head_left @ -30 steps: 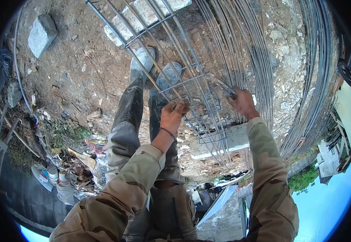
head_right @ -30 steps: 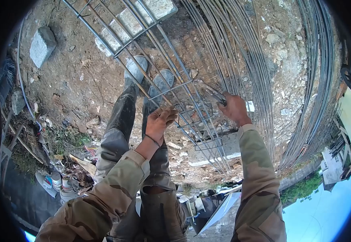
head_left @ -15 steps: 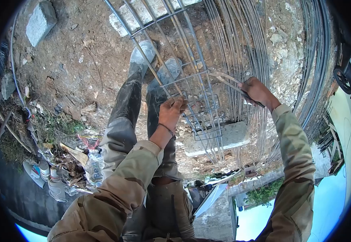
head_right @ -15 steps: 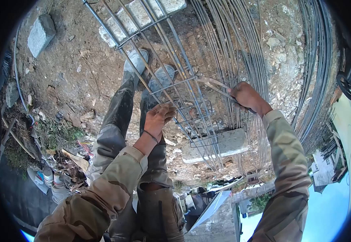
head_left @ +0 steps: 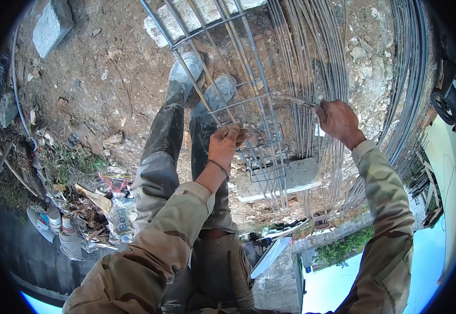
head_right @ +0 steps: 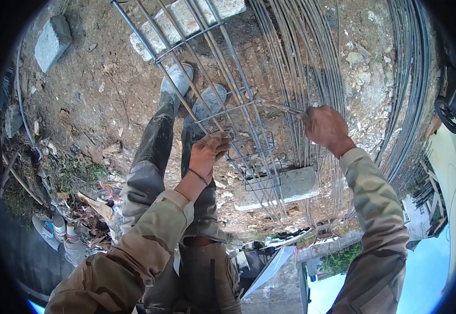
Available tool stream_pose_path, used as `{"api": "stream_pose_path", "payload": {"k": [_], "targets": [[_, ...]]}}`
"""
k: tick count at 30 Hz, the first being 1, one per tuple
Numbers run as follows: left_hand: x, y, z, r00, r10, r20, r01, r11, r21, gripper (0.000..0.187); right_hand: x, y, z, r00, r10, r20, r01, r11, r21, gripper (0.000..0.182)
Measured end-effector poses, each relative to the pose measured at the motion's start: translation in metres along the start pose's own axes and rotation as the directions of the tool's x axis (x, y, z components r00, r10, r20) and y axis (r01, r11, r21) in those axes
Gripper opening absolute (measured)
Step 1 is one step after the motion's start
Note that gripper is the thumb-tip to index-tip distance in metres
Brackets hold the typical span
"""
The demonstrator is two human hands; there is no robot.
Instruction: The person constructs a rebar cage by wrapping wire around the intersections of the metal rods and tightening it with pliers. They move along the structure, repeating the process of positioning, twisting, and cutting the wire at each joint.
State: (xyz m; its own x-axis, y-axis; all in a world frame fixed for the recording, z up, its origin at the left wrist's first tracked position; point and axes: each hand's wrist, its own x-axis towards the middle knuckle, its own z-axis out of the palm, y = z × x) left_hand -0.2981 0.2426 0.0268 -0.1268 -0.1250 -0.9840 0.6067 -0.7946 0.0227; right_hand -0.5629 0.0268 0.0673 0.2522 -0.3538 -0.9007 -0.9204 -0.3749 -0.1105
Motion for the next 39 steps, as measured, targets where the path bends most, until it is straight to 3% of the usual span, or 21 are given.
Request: {"api": "stream_pose_path", "payload": {"k": [1, 3, 5, 8, 10, 13, 17, 19, 21, 22, 24, 25, 27, 28, 30, 31, 33, 35, 37, 38, 39], "targets": [[-0.001, 0.000, 0.001, 1.000, -0.003, 0.002, 0.003, 1.000, 0.004, 0.031, 0.006, 0.006, 0.004, 1.000, 0.005, 0.001, -0.005, 1.000, 0.003, 0.035], [-0.002, 0.002, 0.002, 1.000, -0.016, 0.007, 0.016, 1.000, 0.009, 0.032, 0.017, 0.022, 0.025, 0.931, 0.154, 0.330, -0.287, 0.867, 0.407, 0.047], [-0.002, 0.004, 0.001, 1.000, -0.007, 0.016, 0.007, 1.000, -0.003, 0.032, 0.014, 0.027, 0.049, 0.966, 0.122, 0.230, -0.219, 0.859, 0.463, 0.052], [-0.002, 0.009, 0.006, 1.000, -0.001, 0.020, 0.001, 1.000, -0.018, 0.033, -0.009, 0.010, 0.094, 0.968, 0.230, 0.097, -0.245, 0.801, 0.546, 0.047], [-0.003, 0.009, 0.010, 1.000, -0.003, 0.014, 0.003, 1.000, -0.024, 0.033, -0.020, -0.005, 0.133, 0.962, 0.269, -0.058, -0.164, 0.728, 0.665, 0.042], [-0.002, 0.004, 0.011, 0.999, -0.035, 0.016, 0.035, 0.999, 0.001, 0.034, -0.015, 0.007, 0.121, 0.973, 0.228, 0.043, -0.193, 0.690, 0.698, 0.040], [0.003, 0.000, 0.010, 0.999, -0.033, 0.019, 0.033, 0.999, -0.015, 0.033, -0.015, 0.005, 0.174, 0.958, 0.282, -0.042, -0.152, 0.630, 0.761, 0.037], [0.002, 0.001, 0.011, 0.999, -0.027, 0.022, 0.027, 0.999, -0.021, 0.033, -0.019, -0.002, 0.146, 0.953, 0.302, 0.021, -0.200, 0.577, 0.792, 0.037], [-0.002, 0.005, 0.017, 0.999, -0.047, 0.005, 0.047, 0.999, 0.013, 0.033, -0.016, -0.003, 0.121, 0.963, 0.251, 0.096, -0.252, 0.724, 0.642, 0.028], [-0.001, 0.006, 0.018, 0.999, -0.044, 0.000, 0.044, 0.999, 0.011, 0.033, -0.017, -0.003, 0.112, 0.965, 0.245, 0.094, -0.247, 0.726, 0.642, 0.028], [0.001, 0.006, 0.017, 0.999, -0.048, 0.001, 0.048, 0.999, 0.006, 0.033, -0.019, -0.002, 0.098, 0.984, 0.156, -0.085, -0.102, 0.888, 0.448, 0.031], [0.002, 0.006, 0.015, 0.999, -0.050, -0.005, 0.050, 0.999, 0.005, 0.033, -0.021, 0.002, 0.089, 0.985, 0.151, -0.081, -0.099, 0.888, 0.450, 0.031], [0.004, 0.001, 0.012, 0.999, -0.031, -0.007, 0.031, 1.000, 0.000, 0.033, -0.024, 0.011, 0.074, 0.981, -0.015, -0.191, 0.025, 0.999, 0.046, 0.041], [0.004, -0.002, 0.011, 0.999, -0.038, -0.010, 0.038, 0.999, -0.002, 0.033, -0.025, 0.013, 0.067, 0.983, -0.017, -0.184, 0.026, 0.999, 0.047, 0.041], [0.005, -0.007, 0.009, 0.998, -0.057, -0.012, 0.057, 0.998, -0.015, 0.033, -0.020, 0.016, 0.053, 0.771, -0.363, -0.524, 0.189, 0.915, -0.357, 0.046], [0.005, -0.008, 0.009, 0.998, -0.059, -0.016, 0.058, 0.998, -0.018, 0.033, -0.015, 0.019, 0.043, 0.771, -0.366, -0.521, 0.193, 0.914, -0.357, 0.046], [0.004, -0.008, 0.009, 0.998, -0.059, -0.024, 0.058, 0.998, -0.025, 0.032, -0.002, 0.029, 0.028, 0.726, -0.531, -0.438, 0.254, 0.798, -0.547, 0.047], [0.004, -0.005, 0.009, 0.998, -0.053, -0.016, 0.053, 0.998, -0.024, 0.032, 0.011, 0.051, 0.030, 0.712, -0.577, -0.401, 0.316, 0.772, -0.551, 0.047], [0.005, -0.006, 0.008, 0.999, -0.050, -0.010, 0.049, 0.998, -0.025, 0.032, 0.018, 0.057, 0.026, 0.797, -0.573, -0.192, 0.404, 0.742, -0.536, 0.043], [0.006, -0.005, 0.008, 0.999, -0.045, -0.010, 0.044, 0.999, -0.023, 0.033, 0.019, 0.058, 0.024, 0.798, -0.573, -0.189, 0.405, 0.741, -0.535, 0.043], [0.006, -0.006, 0.007, 0.999, -0.039, -0.012, 0.039, 0.999, -0.023, 0.034, 0.021, 0.051, 0.013, 0.867, -0.490, -0.096, 0.409, 0.808, -0.425, 0.038]]}}
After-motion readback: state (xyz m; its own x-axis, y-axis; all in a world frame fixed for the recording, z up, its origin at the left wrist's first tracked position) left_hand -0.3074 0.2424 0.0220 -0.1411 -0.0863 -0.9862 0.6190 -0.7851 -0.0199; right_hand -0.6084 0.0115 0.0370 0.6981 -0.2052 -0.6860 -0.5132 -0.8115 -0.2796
